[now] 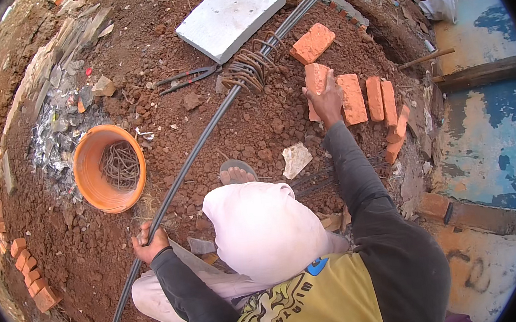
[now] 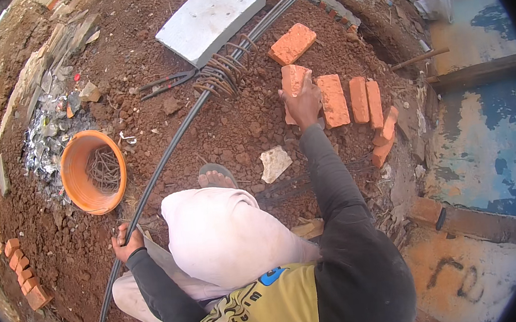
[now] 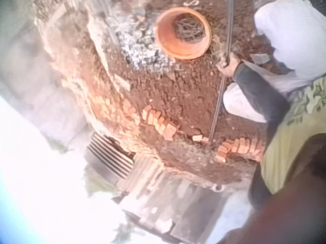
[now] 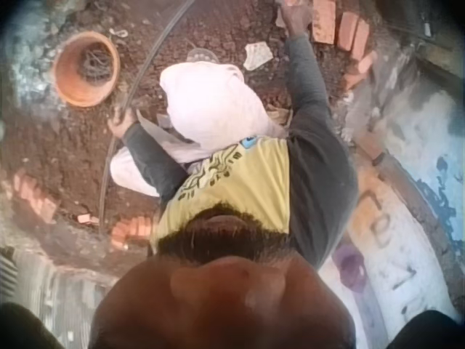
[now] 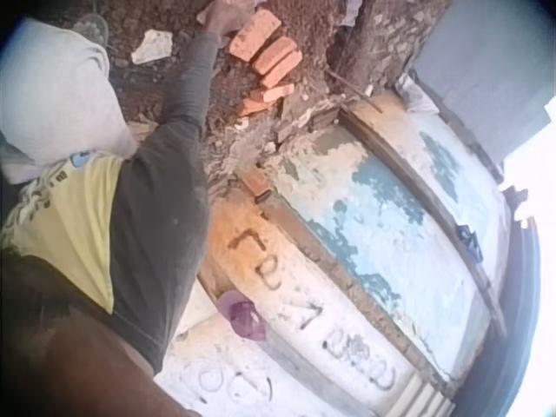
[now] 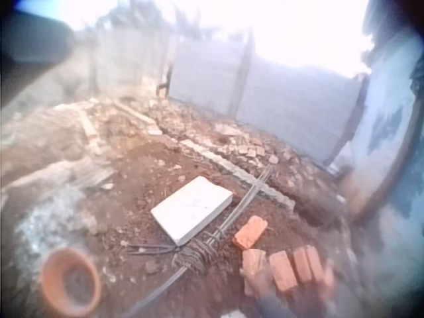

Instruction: The person positions rebar rods and moves metal stirrups along them, then uses a piece of wood and their hands to space the stirrups before tying them with wire and pliers.

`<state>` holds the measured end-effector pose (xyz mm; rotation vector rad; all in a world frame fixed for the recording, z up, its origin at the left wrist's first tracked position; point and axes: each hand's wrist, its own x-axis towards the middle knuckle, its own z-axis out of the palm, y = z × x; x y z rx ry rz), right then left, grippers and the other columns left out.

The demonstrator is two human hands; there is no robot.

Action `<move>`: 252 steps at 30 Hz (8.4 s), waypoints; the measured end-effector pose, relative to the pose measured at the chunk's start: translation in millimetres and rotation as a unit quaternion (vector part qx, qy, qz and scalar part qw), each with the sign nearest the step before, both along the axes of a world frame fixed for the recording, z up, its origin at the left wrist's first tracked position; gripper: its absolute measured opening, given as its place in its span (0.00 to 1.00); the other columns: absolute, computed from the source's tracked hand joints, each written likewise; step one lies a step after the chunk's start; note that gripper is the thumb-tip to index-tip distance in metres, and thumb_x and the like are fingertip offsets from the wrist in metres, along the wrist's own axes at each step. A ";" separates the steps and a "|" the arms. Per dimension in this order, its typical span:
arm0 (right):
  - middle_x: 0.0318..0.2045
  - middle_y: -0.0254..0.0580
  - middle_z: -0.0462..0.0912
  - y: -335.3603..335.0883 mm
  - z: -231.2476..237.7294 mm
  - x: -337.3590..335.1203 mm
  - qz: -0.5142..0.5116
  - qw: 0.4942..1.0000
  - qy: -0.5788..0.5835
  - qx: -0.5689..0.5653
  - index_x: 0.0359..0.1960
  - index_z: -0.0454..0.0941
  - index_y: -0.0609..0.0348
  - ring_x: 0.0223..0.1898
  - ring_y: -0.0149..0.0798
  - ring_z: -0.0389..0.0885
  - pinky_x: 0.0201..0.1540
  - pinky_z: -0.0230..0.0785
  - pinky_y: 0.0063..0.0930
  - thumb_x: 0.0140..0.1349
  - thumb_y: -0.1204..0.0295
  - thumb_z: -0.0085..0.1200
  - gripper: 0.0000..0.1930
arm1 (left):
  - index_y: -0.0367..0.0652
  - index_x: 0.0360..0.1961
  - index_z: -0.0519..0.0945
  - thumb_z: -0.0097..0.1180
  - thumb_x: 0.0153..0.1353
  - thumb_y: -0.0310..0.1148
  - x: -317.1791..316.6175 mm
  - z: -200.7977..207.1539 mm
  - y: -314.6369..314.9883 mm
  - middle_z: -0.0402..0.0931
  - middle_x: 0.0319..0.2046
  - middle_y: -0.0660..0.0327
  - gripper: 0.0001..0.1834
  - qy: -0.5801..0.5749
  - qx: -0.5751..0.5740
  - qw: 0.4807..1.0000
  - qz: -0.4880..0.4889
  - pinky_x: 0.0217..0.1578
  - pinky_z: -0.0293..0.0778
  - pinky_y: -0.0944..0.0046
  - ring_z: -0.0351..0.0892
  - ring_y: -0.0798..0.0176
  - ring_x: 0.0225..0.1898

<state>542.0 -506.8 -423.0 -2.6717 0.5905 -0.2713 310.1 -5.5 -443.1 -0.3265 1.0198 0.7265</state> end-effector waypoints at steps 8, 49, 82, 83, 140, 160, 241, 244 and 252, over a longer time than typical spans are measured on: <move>0.71 0.63 0.42 -26.8 45.5 139.9 -0.204 0.976 0.074 0.034 0.73 0.40 0.56 0.71 0.62 0.47 0.66 0.50 0.61 0.57 0.37 0.49 0.52 | 0.51 0.12 0.59 0.46 0.67 0.40 1.0 -4.5 -1.8 0.53 0.08 0.70 0.24 -0.001 -0.005 1.000 0.017 0.30 0.70 0.57 0.59 0.68 0.14; 0.58 0.48 0.71 -25.2 124.1 50.5 0.160 0.959 -0.002 -0.233 0.60 0.69 0.64 0.59 0.50 0.67 0.62 0.56 0.45 0.48 0.56 0.65 0.39 | 0.51 0.11 0.59 0.52 0.63 0.36 20.8 58.8 -2.6 0.52 0.09 0.70 0.24 -0.055 0.011 0.997 0.050 0.32 0.69 0.59 0.57 0.69 0.13; 0.72 0.55 0.45 19.8 -18.4 315.9 0.314 0.910 -0.050 -0.267 0.71 0.54 0.43 0.73 0.61 0.33 0.71 0.31 0.60 0.45 0.23 0.46 0.55 | 0.52 0.11 0.58 0.47 0.67 0.40 39.9 31.0 -3.9 0.52 0.08 0.70 0.26 -0.059 0.038 0.997 0.030 0.32 0.68 0.61 0.56 0.70 0.12; 0.72 0.54 0.45 21.7 -13.6 316.1 0.308 0.917 -0.033 -0.252 0.71 0.54 0.43 0.73 0.60 0.32 0.71 0.31 0.60 0.45 0.23 0.46 0.55 | 0.52 0.11 0.59 0.47 0.67 0.40 37.9 31.7 -6.4 0.52 0.08 0.70 0.26 -0.056 0.042 0.997 0.029 0.32 0.68 0.61 0.56 0.70 0.12; 0.56 0.57 0.69 -156.1 15.5 -20.1 -0.198 0.962 0.014 -0.186 0.61 0.65 0.64 0.60 0.56 0.65 0.60 0.59 0.50 0.59 0.65 0.55 0.29 | 0.51 0.12 0.59 0.50 0.64 0.35 -1.8 0.3 11.3 0.51 0.09 0.69 0.23 -0.055 0.019 0.998 0.022 0.32 0.72 0.57 0.60 0.68 0.14; 0.51 0.57 0.76 -100.0 23.1 38.7 -0.208 0.821 -0.361 0.390 0.55 0.70 0.74 0.49 0.44 0.77 0.50 0.69 0.34 0.66 0.69 0.47 0.21 | 0.52 0.11 0.58 0.48 0.66 0.39 1.3 5.2 1.7 0.50 0.08 0.71 0.25 -0.038 -0.020 0.999 0.022 0.31 0.70 0.58 0.58 0.69 0.13; 0.46 0.49 0.78 -52.4 69.4 127.2 -0.010 0.987 -0.142 -0.073 0.51 0.77 0.59 0.48 0.52 0.77 0.51 0.70 0.45 0.62 0.59 0.53 0.20 | 0.51 0.12 0.60 0.48 0.66 0.37 26.7 23.2 -20.9 0.53 0.08 0.70 0.23 -0.031 0.038 0.998 0.036 0.33 0.73 0.59 0.60 0.69 0.14; 0.47 0.51 0.78 -43.0 72.1 123.5 0.017 0.991 -0.111 -0.073 0.53 0.76 0.63 0.48 0.53 0.77 0.52 0.69 0.44 0.64 0.59 0.53 0.22 | 0.50 0.12 0.60 0.47 0.67 0.37 22.0 22.0 -17.6 0.53 0.08 0.70 0.24 -0.045 0.045 0.997 0.033 0.34 0.73 0.59 0.61 0.69 0.14; 0.46 0.50 0.79 -67.5 66.3 150.2 0.076 0.983 -0.136 -0.092 0.51 0.79 0.58 0.47 0.52 0.79 0.51 0.71 0.43 0.60 0.59 0.56 0.21 | 0.50 0.13 0.62 0.53 0.62 0.31 21.2 27.6 -22.7 0.59 0.10 0.69 0.20 -0.085 0.049 0.995 0.004 0.42 0.76 0.57 0.66 0.69 0.16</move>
